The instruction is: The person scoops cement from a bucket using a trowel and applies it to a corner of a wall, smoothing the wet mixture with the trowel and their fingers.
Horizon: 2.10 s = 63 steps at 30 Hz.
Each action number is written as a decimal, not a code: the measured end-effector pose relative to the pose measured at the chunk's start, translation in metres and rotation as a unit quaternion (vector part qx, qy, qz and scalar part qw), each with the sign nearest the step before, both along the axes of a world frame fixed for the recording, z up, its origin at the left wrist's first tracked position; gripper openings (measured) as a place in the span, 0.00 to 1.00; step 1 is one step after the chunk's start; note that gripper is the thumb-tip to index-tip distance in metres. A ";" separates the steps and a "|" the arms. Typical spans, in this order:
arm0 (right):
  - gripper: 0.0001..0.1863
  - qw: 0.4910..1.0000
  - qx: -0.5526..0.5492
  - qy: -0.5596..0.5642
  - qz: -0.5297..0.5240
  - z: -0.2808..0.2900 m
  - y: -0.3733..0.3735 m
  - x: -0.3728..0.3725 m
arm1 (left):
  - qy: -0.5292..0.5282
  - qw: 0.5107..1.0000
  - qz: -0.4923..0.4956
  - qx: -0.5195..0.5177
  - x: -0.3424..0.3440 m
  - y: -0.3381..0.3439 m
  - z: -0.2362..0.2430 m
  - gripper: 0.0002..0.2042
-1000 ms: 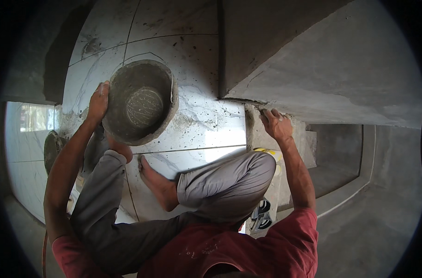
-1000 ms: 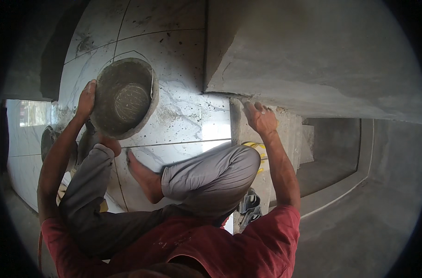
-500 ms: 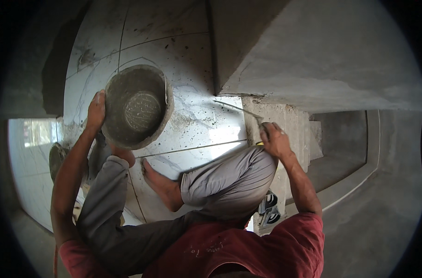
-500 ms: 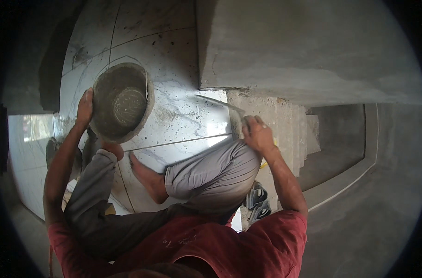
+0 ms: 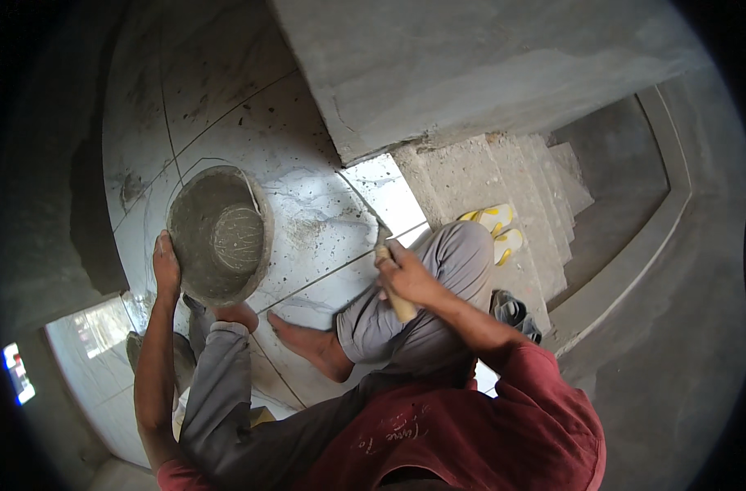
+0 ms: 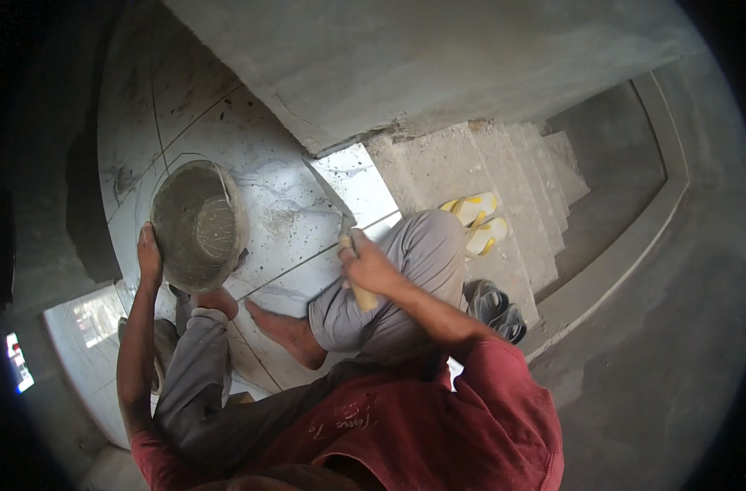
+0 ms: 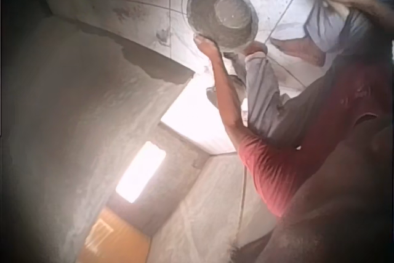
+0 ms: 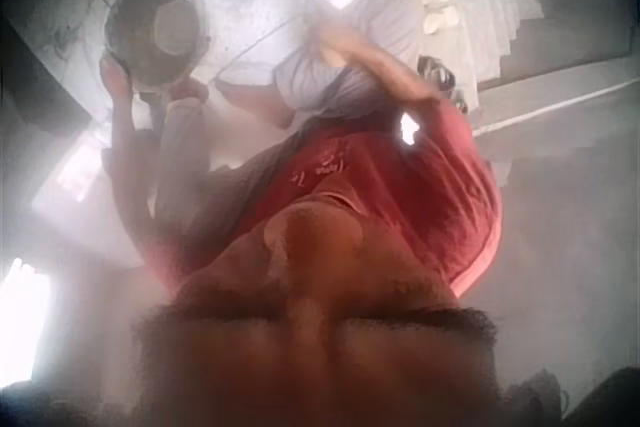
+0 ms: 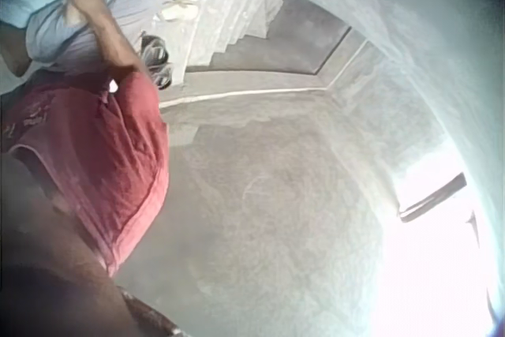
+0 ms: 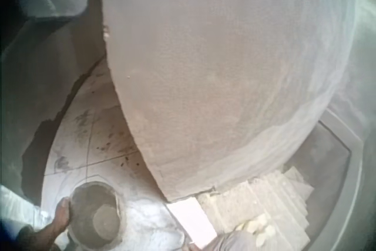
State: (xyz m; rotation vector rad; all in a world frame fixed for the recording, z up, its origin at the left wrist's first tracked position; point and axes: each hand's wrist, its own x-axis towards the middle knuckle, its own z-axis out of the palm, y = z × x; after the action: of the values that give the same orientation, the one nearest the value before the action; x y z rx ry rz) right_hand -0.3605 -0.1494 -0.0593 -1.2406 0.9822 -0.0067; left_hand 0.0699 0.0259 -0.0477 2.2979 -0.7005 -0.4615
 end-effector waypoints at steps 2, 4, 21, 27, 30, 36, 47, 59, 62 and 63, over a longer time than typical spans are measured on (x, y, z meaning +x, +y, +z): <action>0.19 0.993 0.077 -0.030 -0.085 -0.004 0.018 0.015 | -0.001 1.000 -0.012 0.014 0.008 0.008 -0.005 0.26; 0.17 0.993 0.023 -0.036 -0.114 -0.010 0.027 0.026 | -0.002 0.999 -0.032 0.029 0.009 0.005 -0.002 0.28; 0.16 0.931 -0.325 -0.076 -0.145 -0.035 0.031 0.039 | -0.023 0.999 -0.040 0.011 -0.010 -0.002 0.008 0.25; 0.19 0.975 -0.200 -0.027 -0.090 -0.026 0.032 0.026 | -0.030 0.997 -0.064 0.040 -0.005 0.000 0.008 0.26; 0.19 0.994 -0.075 0.015 -0.077 -0.033 0.023 0.019 | -0.054 0.994 -0.063 0.064 -0.008 -0.005 0.014 0.27; 0.21 0.982 -0.176 -0.002 -0.063 -0.038 0.023 0.031 | -0.118 0.981 -0.100 0.117 -0.019 -0.018 0.025 0.27; 0.20 0.985 -0.104 -0.020 -0.133 -0.045 0.030 0.049 | -0.136 0.975 -0.129 0.119 -0.070 -0.042 0.058 0.30; 0.20 0.967 -0.193 -0.085 -0.142 -0.009 0.039 0.054 | -0.144 0.977 -0.134 0.088 -0.097 -0.032 0.069 0.23; 0.20 0.968 -0.241 -0.021 -0.064 -0.012 0.047 0.047 | -0.161 0.973 -0.154 0.059 -0.096 -0.028 0.060 0.21; 0.19 0.969 -0.233 -0.016 -0.085 -0.011 0.050 0.048 | -0.155 0.976 -0.141 0.053 -0.095 -0.028 0.058 0.21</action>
State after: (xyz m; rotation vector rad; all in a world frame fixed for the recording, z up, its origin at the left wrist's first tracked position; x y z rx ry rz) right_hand -0.3127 -0.0997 -0.0706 -1.5719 1.0928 -0.4119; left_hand -0.0254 -0.0017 0.0100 2.4065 -1.1911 -0.2736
